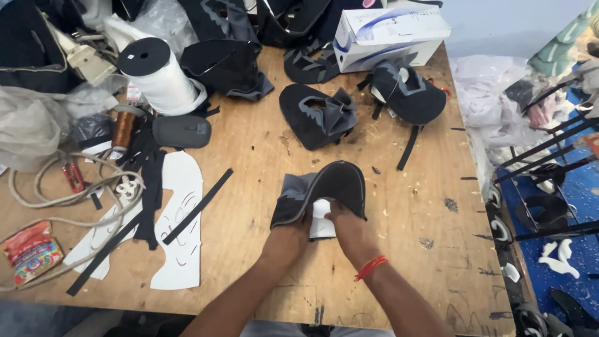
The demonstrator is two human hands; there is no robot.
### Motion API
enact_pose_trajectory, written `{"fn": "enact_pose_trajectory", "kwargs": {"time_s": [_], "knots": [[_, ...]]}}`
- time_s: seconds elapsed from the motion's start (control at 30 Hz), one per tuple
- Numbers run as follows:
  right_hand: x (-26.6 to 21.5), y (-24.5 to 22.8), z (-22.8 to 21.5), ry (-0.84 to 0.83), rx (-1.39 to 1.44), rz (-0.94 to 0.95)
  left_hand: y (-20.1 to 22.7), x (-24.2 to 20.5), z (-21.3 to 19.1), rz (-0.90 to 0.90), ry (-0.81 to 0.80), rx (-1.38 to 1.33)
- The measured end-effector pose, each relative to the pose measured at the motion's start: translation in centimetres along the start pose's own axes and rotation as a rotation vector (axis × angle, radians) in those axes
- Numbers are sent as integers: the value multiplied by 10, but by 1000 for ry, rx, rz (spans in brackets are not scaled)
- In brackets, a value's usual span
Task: The person works a black foam shoe upper on a wooden workbench, repeatedly flexing and pressing the toe area and pulling the material to turn and shape the upper. Around the middle they use a small file to work the edge, then resume flexing and pressing the upper by hand.
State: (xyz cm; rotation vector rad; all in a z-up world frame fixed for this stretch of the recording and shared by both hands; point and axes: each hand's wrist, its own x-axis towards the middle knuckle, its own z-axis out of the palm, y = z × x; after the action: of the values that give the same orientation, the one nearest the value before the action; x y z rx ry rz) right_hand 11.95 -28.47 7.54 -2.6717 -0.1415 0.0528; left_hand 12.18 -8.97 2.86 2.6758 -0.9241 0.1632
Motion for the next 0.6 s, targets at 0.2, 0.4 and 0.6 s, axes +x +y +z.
{"fn": "enact_pose_trajectory", "kwargs": {"time_s": [0.2,0.4,0.6], "knots": [[-2,-24,-18,-114,-40,204,41,14,-19,-114,219,-73],[7,-32,-10,-60,27,216,56,19,-5,-232,96,-92],[67,-41,14,-114,-304,-307,58,18,13,-239,30,158]]}}
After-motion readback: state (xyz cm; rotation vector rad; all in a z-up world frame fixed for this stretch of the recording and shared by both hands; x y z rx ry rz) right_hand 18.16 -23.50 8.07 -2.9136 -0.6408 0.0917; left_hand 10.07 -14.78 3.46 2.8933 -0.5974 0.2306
